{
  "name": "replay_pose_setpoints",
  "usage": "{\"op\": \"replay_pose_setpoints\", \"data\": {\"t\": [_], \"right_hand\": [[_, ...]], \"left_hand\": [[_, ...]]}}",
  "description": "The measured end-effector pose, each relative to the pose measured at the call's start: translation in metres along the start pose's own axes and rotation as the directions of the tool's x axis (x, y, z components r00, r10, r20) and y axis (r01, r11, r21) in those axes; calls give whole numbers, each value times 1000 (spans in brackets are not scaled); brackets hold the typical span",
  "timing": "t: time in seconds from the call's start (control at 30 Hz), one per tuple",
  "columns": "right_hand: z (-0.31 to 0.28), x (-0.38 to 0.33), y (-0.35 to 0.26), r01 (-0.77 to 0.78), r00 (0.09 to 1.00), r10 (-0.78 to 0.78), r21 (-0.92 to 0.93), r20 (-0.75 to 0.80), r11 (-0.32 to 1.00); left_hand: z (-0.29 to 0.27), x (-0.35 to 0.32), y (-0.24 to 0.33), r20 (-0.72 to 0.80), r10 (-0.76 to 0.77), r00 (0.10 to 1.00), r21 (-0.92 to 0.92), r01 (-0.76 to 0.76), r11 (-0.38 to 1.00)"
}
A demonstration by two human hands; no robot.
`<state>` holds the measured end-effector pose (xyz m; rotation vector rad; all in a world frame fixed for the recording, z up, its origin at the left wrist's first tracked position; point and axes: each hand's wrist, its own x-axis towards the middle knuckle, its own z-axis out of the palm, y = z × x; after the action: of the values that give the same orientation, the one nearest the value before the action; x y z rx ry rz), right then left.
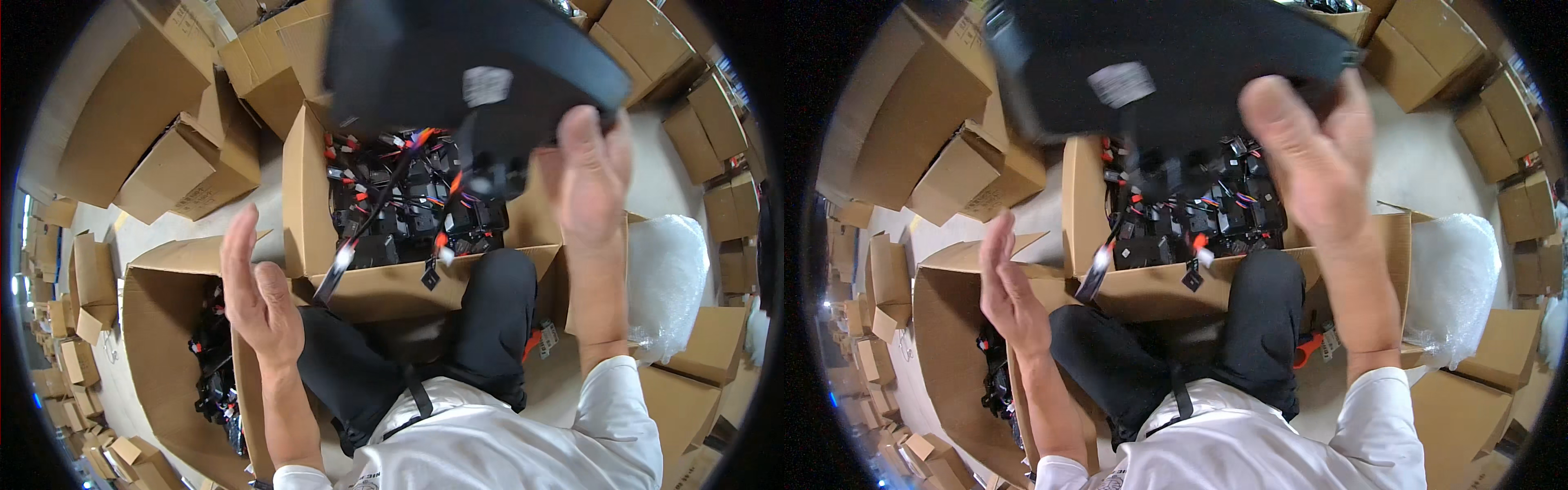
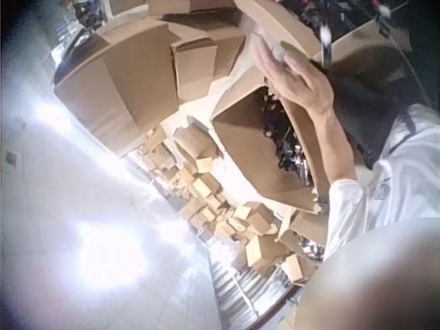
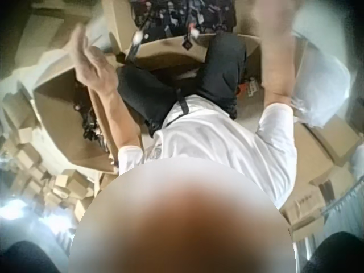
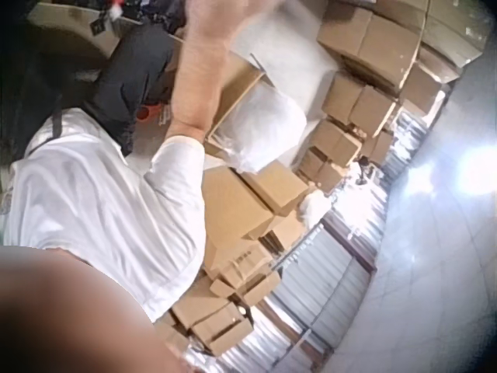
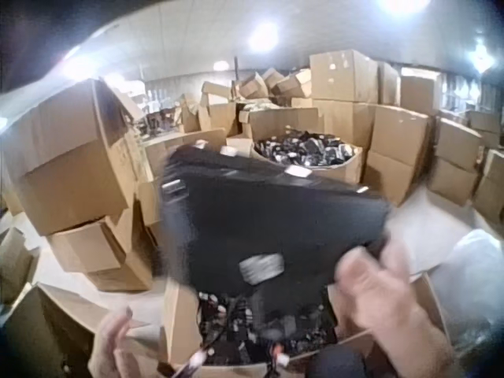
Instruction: The person sorts electronic head units by hand, taking them from shipping boxes and inspecting them.
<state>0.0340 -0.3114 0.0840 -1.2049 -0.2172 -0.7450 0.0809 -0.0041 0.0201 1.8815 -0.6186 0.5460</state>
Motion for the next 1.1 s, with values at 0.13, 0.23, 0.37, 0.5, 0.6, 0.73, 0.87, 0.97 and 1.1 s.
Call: {"op": "replay_pose_setpoints", "data": {"t": [0.13, 0.23, 0.37, 0.5, 0.6, 0.73, 0.87, 0.97, 1.1], "right_hand": [[-67, 16, -13, -21, 998, 37, -260, 60, 966], [-87, 16, -15, -50, 958, 192, -534, 214, 844], [-85, 6, -8, -269, 895, 437, -678, 86, 684], [-92, 10, -4, -219, 879, 458, -741, 132, 635], [-87, 7, 41, -569, 650, 759, -643, 29, 512], [-130, -51, 183, -853, 220, 974, -472, 60, 222], [-182, -115, 267, -966, -111, 984, -246, 141, -73], [-184, -141, 288, -949, -225, 964, -259, 144, -182], [-166, -149, 297, -877, -217, 972, -454, 87, -155]], "left_hand": [[-10, -49, -40, 72, -235, 969, 302, 204, 931], [-8, -67, -48, 46, -269, 962, 373, 234, 898], [-3, -60, -47, 26, -322, 946, 387, 287, 876], [1, -59, -47, 71, -332, 940, 376, 283, 882], [-2, -58, -52, 75, -348, 935, 363, 299, 883], [4, -54, -52, 55, -351, 935, 327, 315, 891], [11, -56, -52, 88, -329, 940, 313, 287, 905], [0, -57, -49, 44, -354, 934, 335, 320, 886], [-19, -60, -51, 19, -306, 952, 361, 279, 890]]}}
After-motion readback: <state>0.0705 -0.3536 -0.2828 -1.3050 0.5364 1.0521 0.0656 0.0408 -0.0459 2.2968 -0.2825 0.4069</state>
